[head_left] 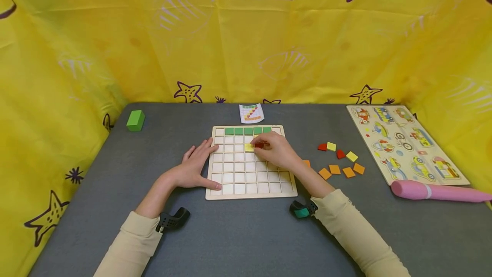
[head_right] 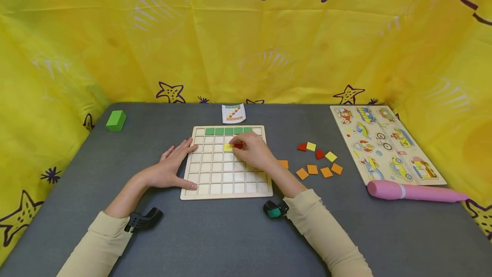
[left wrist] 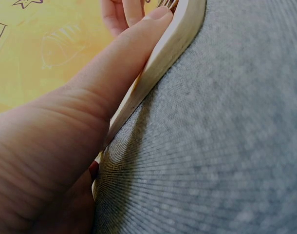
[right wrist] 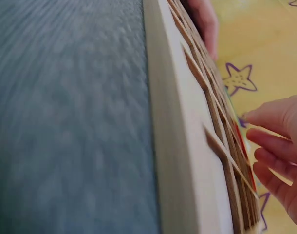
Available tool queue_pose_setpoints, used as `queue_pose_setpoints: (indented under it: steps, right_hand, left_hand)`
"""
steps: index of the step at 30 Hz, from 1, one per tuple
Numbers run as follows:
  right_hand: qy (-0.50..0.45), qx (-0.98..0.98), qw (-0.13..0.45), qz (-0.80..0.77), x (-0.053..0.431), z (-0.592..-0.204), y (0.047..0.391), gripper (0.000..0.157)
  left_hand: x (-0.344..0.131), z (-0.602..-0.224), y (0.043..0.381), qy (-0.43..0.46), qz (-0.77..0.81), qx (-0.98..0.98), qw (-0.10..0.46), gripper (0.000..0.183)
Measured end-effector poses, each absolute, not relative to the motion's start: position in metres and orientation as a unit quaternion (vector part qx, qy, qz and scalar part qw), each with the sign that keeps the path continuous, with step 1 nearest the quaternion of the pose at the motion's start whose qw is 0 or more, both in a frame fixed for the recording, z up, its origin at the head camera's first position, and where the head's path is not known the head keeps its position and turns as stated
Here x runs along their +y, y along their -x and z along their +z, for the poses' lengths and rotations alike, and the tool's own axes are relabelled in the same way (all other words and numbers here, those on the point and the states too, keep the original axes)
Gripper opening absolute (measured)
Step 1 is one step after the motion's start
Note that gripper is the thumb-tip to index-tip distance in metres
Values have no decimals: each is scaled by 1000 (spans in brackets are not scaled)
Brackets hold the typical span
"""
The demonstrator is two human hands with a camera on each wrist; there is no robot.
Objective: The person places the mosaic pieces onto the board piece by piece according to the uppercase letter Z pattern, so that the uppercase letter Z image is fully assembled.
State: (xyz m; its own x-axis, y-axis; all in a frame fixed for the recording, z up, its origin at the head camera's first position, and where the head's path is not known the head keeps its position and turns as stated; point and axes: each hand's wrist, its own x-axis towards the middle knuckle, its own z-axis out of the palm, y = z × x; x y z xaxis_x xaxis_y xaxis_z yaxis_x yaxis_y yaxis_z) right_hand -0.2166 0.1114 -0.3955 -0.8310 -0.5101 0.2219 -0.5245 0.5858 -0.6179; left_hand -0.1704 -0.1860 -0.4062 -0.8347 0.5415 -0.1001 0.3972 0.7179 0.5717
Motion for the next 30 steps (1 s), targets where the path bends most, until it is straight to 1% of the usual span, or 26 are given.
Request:
queue_pose_setpoints:
  steps: [6, 10, 12, 18, 22, 25, 27, 30]
  right_hand:
    - [-249, -900, 31, 357, 144, -391, 213, 11]
    - [-221, -916, 36, 333, 176, -389, 210, 13]
    - [-208, -924, 32, 319, 192, -387, 209, 16]
    - [-182, -945, 21, 273, 231, -385, 206, 34]
    - [-173, -952, 23, 252, 243, -386, 204, 40]
    - [-169, -954, 22, 247, 247, -387, 203, 41]
    - [-169, -954, 23, 247, 247, -387, 203, 40]
    - [-172, -952, 31, 253, 246, -387, 203, 33]
  left_hand:
    - [-186, -407, 170, -257, 275, 917, 130, 115]
    - [-186, -407, 170, -256, 275, 917, 132, 115]
    - [-186, -407, 170, -254, 275, 918, 133, 115]
    - [-185, -406, 170, -254, 275, 918, 133, 115]
    - [-186, -407, 170, -255, 275, 917, 133, 115]
    - [-185, -406, 170, -255, 276, 917, 133, 115]
    - [-185, -406, 170, -255, 276, 917, 133, 115]
    - [-185, -407, 171, -254, 276, 917, 133, 115]
